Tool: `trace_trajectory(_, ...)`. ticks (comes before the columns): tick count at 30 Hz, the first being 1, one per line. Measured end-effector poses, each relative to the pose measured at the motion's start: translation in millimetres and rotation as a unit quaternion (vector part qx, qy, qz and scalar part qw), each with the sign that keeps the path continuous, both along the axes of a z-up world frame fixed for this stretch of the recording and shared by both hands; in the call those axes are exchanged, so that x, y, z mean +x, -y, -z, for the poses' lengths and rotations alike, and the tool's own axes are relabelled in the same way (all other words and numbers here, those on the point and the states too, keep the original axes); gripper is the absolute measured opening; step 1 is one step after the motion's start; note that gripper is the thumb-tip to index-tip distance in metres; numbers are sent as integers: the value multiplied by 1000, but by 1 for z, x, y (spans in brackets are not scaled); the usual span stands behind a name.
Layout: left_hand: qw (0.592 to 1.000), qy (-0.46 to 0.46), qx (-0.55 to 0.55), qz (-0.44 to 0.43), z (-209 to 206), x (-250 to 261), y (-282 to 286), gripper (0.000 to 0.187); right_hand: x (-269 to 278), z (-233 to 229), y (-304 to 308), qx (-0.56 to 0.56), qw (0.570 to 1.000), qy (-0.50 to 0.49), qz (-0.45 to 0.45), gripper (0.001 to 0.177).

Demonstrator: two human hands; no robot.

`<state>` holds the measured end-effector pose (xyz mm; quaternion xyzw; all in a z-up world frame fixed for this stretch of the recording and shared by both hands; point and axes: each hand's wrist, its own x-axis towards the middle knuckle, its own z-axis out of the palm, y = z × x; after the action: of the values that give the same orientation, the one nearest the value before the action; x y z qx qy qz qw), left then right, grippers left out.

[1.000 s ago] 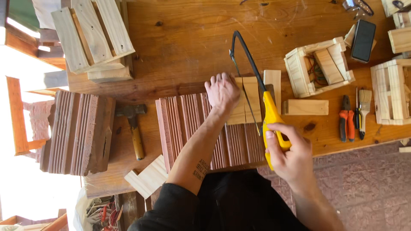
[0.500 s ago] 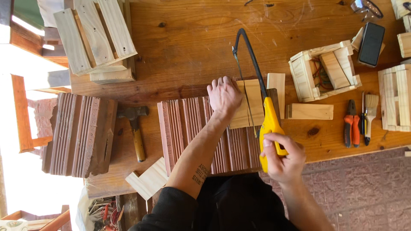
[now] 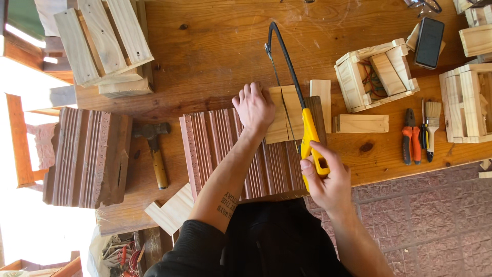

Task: The person uses a yellow-handled hacksaw to cut a small rectangular wooden block placed on a stack of reddish-brown tiles on a wooden workbench. The person holds the block with the left hand and saws with the right hand, completing the cut and separating the block into two pieces.

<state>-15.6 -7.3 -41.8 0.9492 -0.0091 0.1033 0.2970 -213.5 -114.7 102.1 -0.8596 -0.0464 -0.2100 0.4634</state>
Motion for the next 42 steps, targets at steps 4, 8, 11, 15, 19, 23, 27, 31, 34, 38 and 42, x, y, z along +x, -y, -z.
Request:
trace_trajectory(4, 998, 35, 24, 37, -13, -23, -14, 49, -6, -8, -5, -17, 1000, -17, 1, 48)
trace_trajectory(8, 991, 75, 25, 104, -15, -48, -28, 54, -24, 24, 6, 26, 998, -49, 0, 54)
trace_trajectory(11, 986, 78, 55, 136, -17, -56, -32, 52, -38, 58, 8, 109, 993, -39, -3, 52)
trace_trajectory(15, 986, 69, 55, 140, -14, -55, -31, 55, -57, 92, 3, 57, 998, 9, 6, 51)
trace_trajectory(19, 987, 54, 32, 146, -18, -56, -33, 57, -57, 79, -3, 10, 1000, -8, -7, 48)
trace_trajectory(23, 977, -16, -44, 209, -61, -93, -44, 56, -54, 57, -14, 15, 999, -37, 8, 49)
trace_trajectory(27, 903, 30, -243, 352, -104, -150, -70, 25, -59, 46, -36, 116, 983, -133, 49, 66)
trace_trajectory(31, 865, -15, -303, 399, -102, -190, -107, 59, -56, 48, -58, 279, 949, -146, -18, 75)
trace_trajectory(34, 891, 7, -224, 394, -106, -192, -114, 65, -44, 29, -68, 277, 946, -129, -103, 69)
trace_trajectory(38, 905, 27, -196, 377, -108, -184, -112, 55, -39, 14, -70, 239, 951, -177, -90, 76)
trace_trajectory(42, 915, 12, -237, 327, -97, -177, -118, 29, -24, 19, -42, 74, 961, -236, -127, 62)
